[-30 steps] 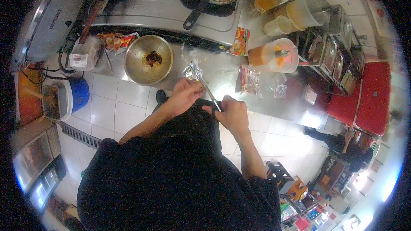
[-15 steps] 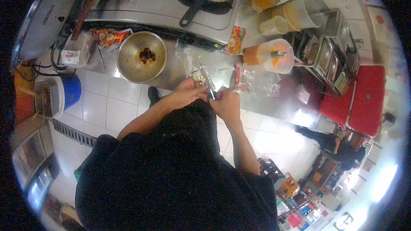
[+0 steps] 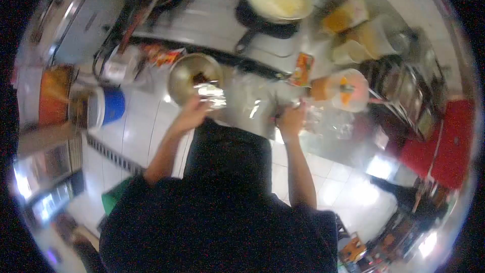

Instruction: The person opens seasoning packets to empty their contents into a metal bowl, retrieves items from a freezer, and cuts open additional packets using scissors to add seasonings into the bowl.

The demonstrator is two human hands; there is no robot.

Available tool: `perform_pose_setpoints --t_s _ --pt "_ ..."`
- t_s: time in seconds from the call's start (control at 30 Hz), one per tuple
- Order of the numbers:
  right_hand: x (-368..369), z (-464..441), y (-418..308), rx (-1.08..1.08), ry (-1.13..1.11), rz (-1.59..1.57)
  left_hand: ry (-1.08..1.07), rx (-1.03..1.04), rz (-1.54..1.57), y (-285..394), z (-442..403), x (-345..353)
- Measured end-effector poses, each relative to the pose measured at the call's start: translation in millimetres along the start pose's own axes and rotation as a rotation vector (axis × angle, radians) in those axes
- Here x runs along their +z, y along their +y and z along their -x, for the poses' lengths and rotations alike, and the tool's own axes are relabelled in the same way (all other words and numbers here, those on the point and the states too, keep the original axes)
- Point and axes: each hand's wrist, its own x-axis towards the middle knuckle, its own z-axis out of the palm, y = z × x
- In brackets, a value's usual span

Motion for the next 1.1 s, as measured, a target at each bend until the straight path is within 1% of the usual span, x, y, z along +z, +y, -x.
perform_pose_setpoints --t_s 0.03,0.07,0.1,0.13,0.17,0.2,0.23,0.27,0.3,0.33,0.4,0.43,0.5,0.53,0.6,0.63,0.7,0.77,0.8,0.83,0.87,0.9,0.93,0.97,1.03,1.07,1.1 --pt "8 -1 24 0.057 -0.425 -0.153 0.005 0.019 -0.225 3 0 -27" --pt "12 -2 20 0.068 -0.460 -0.122 0.264 0.499 -0.800 -51 -9 -47" --pt "13 1 10 0.087 -0.386 -0.041 0.082 0.380 -0.570 -35 -20 -65" --pt "15 0 2 0.113 -0.338 0.046 0.014 0.280 -0.501 -12 -25 -73" --pt "14 0 -2 0.147 -0.288 0.116 0.095 0.274 -0.602 -6 -35 -77" --pt "6 0 -9 0.178 -0.240 0.170 0.170 0.417 -0.854 -17 -45 -86" --pt "0 -4 -26 0.179 -0.192 0.195 0.076 0.150 -0.793 -12 -55 -89" --pt "-32 -12 -55 0.228 -0.130 0.079 0.070 0.255 -0.922 -14 -60 -92" --pt "-67 -21 -96 0.177 -0.115 -0.048 0.077 0.338 -1.056 -18 -61 -96" --pt "-86 -27 -131 0.119 -0.102 -0.179 0.071 0.356 -1.078 -17 -65 -100" --pt "-63 -45 -196 -0.317 0.531 -0.251 0.070 0.299 -1.025 -15 -67 -96" --pt "-54 -51 -218 -0.314 0.543 -0.259 0.073 0.304 -1.038 -12 -66 -97" --pt "-41 -59 -258 -0.440 0.488 -0.239 0.062 0.338 -1.108 -4 -62 -102" --pt "-40 -63 -270 -0.443 0.498 -0.246 0.070 0.340 -1.118 -7 -65 -107" --pt "-41 -63 -282 -0.302 0.098 -0.189 0.037 0.425 -1.028 -14 -71 -115" --pt "-42 -63 -284 -0.235 -0.108 -0.151 0.050 0.417 -1.025 -11 -71 -115" --pt "-31 -65 -289 -0.178 -0.189 -0.147 0.020 0.449 -0.969 -2 -65 -117" --pt "-63 -65 -287 -0.128 -0.202 -0.216 0.050 0.521 -0.984 -15 -74 -116" --pt "-56 -66 -286 -0.175 -0.163 -0.181 -0.004 0.528 -0.892 -24 -81 -120" --pt "-30 -68 -284 -0.190 -0.106 -0.110 0.020 0.638 -0.798 -38 -87 -117" --pt "-8 -71 -280 -0.171 -0.037 -0.327 0.090 0.650 -0.852 -38 -83 -118" --pt "-9 -76 -277 -0.179 -0.107 -0.199 0.036 0.514 -0.900 -49 -88 -121" --pt "-20 -78 -278 -0.154 -0.148 -0.225 0.024 0.408 -0.918 -24 -75 -123" --pt "-44 -77 -283 -0.188 -0.085 -0.188 0.040 0.387 -0.873 -19 -71 -123" --pt "-37 -80 -278 -0.309 0.081 -0.170 0.070 0.367 -0.814 -15 -67 -125" --pt "-38 -78 -280 -0.332 0.075 -0.164 0.017 0.321 -0.861 -13 -67 -123" --pt "-40 -75 -281 -0.265 0.021 -0.183 -0.041 0.283 -0.903 -11 -69 -120"
